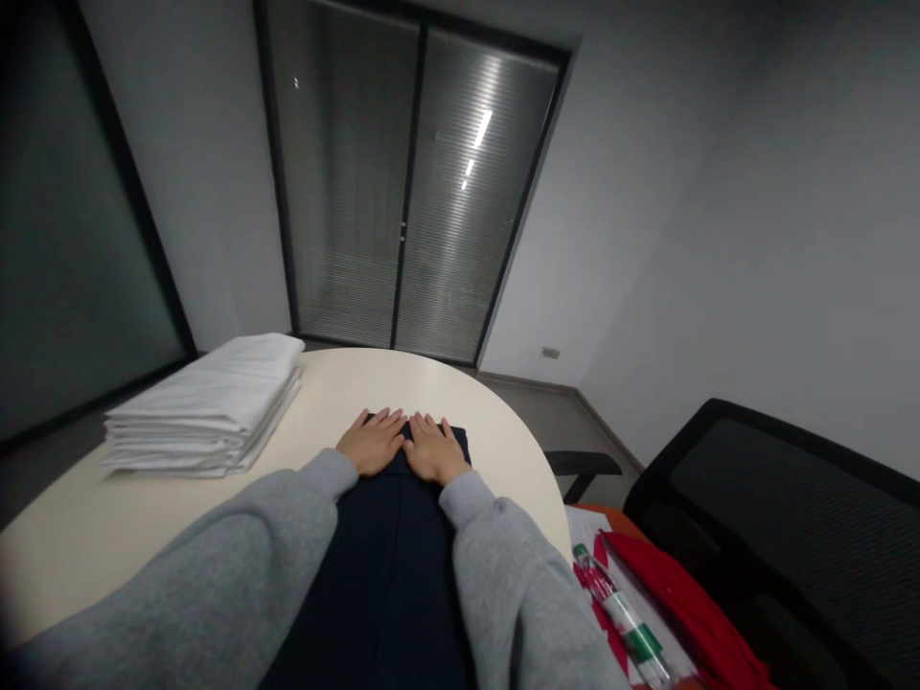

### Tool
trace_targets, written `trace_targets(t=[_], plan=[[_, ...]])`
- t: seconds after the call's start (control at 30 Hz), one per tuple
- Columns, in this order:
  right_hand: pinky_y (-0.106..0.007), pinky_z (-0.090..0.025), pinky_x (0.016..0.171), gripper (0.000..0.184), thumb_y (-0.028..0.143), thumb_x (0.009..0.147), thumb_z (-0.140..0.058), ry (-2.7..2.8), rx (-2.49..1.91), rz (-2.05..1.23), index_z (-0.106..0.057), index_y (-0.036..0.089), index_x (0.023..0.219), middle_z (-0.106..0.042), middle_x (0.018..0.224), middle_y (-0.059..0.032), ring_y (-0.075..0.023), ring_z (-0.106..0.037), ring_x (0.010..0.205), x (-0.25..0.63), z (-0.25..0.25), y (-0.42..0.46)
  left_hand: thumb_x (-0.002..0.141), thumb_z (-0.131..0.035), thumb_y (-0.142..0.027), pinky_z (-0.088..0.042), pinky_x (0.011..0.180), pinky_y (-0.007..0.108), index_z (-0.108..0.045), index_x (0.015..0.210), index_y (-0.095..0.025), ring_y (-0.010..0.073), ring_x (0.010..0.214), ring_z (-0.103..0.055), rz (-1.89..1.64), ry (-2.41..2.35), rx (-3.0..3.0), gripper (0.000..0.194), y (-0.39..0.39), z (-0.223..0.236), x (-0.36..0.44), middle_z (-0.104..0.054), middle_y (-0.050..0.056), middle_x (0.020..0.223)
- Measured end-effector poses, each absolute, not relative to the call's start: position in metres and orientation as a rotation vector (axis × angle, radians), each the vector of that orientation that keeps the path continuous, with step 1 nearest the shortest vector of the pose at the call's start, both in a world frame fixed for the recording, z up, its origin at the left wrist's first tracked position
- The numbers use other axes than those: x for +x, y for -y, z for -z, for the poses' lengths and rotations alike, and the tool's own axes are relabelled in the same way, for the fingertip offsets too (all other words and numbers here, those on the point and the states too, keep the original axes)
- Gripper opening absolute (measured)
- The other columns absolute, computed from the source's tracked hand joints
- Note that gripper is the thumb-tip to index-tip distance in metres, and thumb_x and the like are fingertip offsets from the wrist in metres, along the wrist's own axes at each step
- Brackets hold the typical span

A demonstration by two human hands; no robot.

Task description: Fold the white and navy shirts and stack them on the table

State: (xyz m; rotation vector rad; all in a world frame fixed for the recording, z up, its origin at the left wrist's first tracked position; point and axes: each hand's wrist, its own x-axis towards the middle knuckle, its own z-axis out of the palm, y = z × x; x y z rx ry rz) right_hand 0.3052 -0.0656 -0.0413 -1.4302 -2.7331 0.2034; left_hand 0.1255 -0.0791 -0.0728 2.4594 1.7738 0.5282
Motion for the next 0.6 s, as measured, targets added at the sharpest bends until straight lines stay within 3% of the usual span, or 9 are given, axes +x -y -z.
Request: trace_targets(t=[0.17, 0.37, 0.5, 0.6], plan=[[-0.053, -0.008, 0.129, 0.065, 0.047, 0.106, -0.029, 2.709, -1.406, -0.225, -0.028, 0.018, 0.164, -0.027, 0.171, -0.0081, -0.0264, -0.022, 0.159, 0.31, 0.045, 0.062, 0.103, -0.042, -0.037, -0.019, 0.123, 0.067, -0.049, 0.153, -0.03, 0.0336, 0.154, -0.035, -0.542, -1.772, 2.428, 0.051, 0.077, 0.072, 0.123, -0.045, 0.008, 0.163], [-0.054, -0.015, 0.128, 0.058, 0.044, 0.107, -0.036, 2.54, -1.34, -0.112, -0.043, 0.017, 0.158, -0.043, 0.163, -0.0116, -0.0293, -0.033, 0.155, 0.308, 0.042, 0.075, 0.103, -0.045, -0.035, -0.016, 0.127, 0.063, -0.051, 0.152, -0.023, 0.0307, 0.156, -0.029, -0.591, -1.696, 2.472, 0.051, 0.104, 0.054, 0.12, -0.042, 0.008, 0.165], [-0.054, -0.018, 0.129, 0.048, 0.033, 0.106, -0.038, 2.418, -1.19, -0.016, -0.052, 0.017, 0.149, -0.05, 0.158, -0.0124, -0.0266, -0.039, 0.15, 0.317, 0.023, 0.105, 0.104, -0.043, -0.029, -0.03, 0.127, 0.047, -0.054, 0.15, -0.019, 0.0248, 0.153, -0.037, -0.69, -1.333, 2.63, 0.048, 0.176, 0.039, 0.1, -0.044, 0.009, 0.164], [-0.052, -0.031, 0.125, 0.042, 0.024, 0.102, -0.042, 2.404, -1.026, 0.006, -0.059, 0.021, 0.14, -0.058, 0.151, -0.01, -0.0239, -0.049, 0.143, 0.353, 0.007, 0.161, 0.104, -0.037, -0.021, -0.039, 0.123, 0.041, -0.049, 0.153, -0.027, 0.0193, 0.149, -0.044, -0.792, -1.184, 2.726, 0.05, 0.264, 0.036, 0.068, -0.048, 0.003, 0.162]])
